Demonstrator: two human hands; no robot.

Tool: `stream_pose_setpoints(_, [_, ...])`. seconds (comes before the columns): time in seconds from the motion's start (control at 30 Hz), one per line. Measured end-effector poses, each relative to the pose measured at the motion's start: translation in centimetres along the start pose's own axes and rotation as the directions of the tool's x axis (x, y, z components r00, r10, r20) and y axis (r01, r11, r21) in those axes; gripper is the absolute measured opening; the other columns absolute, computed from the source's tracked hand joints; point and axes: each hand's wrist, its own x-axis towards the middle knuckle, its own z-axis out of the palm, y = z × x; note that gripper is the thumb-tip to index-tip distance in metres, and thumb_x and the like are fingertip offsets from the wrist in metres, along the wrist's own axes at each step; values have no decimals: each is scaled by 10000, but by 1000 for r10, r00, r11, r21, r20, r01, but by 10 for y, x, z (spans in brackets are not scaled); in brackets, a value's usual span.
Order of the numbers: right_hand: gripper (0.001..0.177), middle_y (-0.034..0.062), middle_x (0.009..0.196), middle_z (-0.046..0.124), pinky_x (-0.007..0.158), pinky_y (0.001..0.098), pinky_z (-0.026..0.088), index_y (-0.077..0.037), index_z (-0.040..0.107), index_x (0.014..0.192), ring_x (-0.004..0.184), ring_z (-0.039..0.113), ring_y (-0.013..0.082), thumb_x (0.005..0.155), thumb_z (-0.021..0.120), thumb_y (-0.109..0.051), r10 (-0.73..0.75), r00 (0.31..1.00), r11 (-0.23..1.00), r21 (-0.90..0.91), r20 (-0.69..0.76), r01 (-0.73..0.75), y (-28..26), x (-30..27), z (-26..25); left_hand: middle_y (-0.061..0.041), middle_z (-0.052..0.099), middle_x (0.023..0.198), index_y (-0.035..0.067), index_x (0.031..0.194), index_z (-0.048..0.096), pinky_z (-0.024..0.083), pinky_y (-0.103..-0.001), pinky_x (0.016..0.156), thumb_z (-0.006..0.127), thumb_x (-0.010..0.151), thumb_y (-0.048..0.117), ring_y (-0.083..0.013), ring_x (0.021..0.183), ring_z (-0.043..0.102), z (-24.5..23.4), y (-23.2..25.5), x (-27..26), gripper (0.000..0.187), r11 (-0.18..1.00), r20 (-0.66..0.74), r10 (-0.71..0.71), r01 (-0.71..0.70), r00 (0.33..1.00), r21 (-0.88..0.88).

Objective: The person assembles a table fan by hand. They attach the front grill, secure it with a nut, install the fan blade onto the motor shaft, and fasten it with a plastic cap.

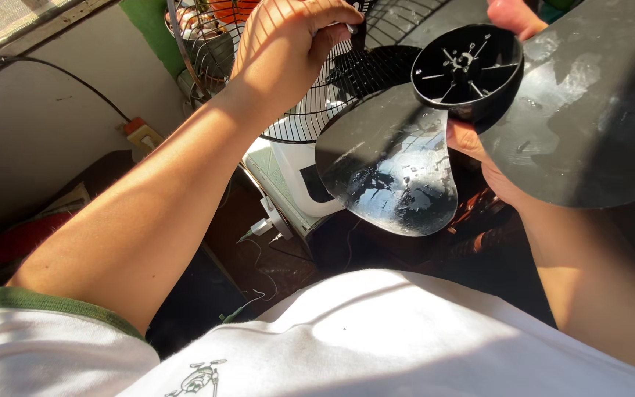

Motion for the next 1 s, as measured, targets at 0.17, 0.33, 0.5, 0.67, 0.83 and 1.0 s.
stream_pose_setpoints(0.17, [640,40,1271,576,946,441,643,-108,440,1467,1122,656,156,914,754,-29,289,947,954,124,-143,-273,-13,8,5,-62,782,1046,89,1159,763,603,-323,794,748,946,-6,-194,941,779,3,-1,0,234,999,-4,-35,35,999,-17])
stream_pose_setpoints(0.33, [696,65,1324,560,995,428,596,-94,453,1447,1183,623,187,849,809,-65,188,971,978,121,-150,-171,-12,8,7,-63,780,1043,81,1147,760,594,-327,789,800,980,29,-208,925,768,4,-3,-2,179,1000,-19,15,-15,1000,21])
stream_pose_setpoints(0.5, [701,37,1368,592,1093,254,521,-60,475,1523,1207,609,142,924,836,-113,35,998,943,-328,-49,-49,-1,-3,4,-47,778,1052,106,1143,753,598,-316,810,832,943,23,-205,943,761,9,-3,-5,231,1000,-80,-31,31,996,-4])
stream_pose_setpoints(0.67, [781,95,1312,623,1045,304,489,-1,506,1446,1207,601,168,779,887,-143,65,997,794,-603,-34,-72,4,-3,20,-45,745,1093,124,1252,670,601,-319,875,827,882,-24,-209,1006,735,17,4,-7,429,997,-198,-57,46,979,-59])
stream_pose_setpoints(0.83, [489,71,1123,702,1052,283,533,21,636,1234,1042,688,145,875,894,-189,98,995,820,-564,-19,-92,4,9,30,-43,702,974,144,1202,656,574,-372,794,888,866,23,-218,906,692,21,11,-12,425,977,-291,-214,211,932,-42])
stream_pose_setpoints(1.0, [205,-22,952,737,755,237,517,-98,769,1038,812,620,67,846,779,-167,406,912,866,-295,-56,-404,-8,35,40,-96,704,947,131,1209,707,573,-390,745,723,950,-74,-276,842,683,10,11,-13,331,981,-194,-144,166,970,101])
